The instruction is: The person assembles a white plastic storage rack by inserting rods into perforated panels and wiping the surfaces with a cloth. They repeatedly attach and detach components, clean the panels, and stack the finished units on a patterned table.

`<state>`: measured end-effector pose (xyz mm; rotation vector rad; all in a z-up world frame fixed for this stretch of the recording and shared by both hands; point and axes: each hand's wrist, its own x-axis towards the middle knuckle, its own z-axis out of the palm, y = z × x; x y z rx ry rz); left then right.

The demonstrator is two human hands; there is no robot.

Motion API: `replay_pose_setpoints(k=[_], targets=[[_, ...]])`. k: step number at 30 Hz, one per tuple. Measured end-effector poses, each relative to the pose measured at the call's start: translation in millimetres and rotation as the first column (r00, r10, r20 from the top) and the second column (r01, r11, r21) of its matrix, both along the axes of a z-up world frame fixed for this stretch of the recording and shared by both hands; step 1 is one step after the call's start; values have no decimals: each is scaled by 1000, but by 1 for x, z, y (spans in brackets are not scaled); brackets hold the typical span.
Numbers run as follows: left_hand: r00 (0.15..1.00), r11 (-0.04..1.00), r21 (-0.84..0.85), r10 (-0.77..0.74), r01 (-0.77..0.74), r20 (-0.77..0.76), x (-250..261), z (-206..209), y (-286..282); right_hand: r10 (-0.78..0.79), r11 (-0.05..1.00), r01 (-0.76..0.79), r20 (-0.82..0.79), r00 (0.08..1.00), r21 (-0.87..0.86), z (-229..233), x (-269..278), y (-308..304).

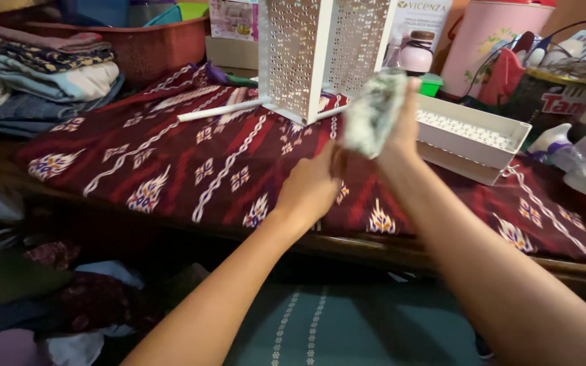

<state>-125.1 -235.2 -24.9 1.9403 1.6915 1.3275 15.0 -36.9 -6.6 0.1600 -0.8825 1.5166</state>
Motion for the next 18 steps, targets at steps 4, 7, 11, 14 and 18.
replay_pose_setpoints(k=[4,7,11,14,18], targets=[[978,959,229,-189,165,85,1,-11,30,-126,991,131,366,922,10,6,7,-28],[970,979,-100,-156,177,188,-2,-26,49,-89,993,55,357,930,104,27,31,-24],[980,980,70,-192,188,46,-3,-51,78,-144,989,124,304,942,84,14,22,-28],[894,866,366,-419,341,159,-1,-48,103,3,995,23,261,965,-94,-5,-19,-55],[660,896,-31,-303,443,688,-5,-20,115,96,980,-20,382,919,-198,12,-20,-82]])
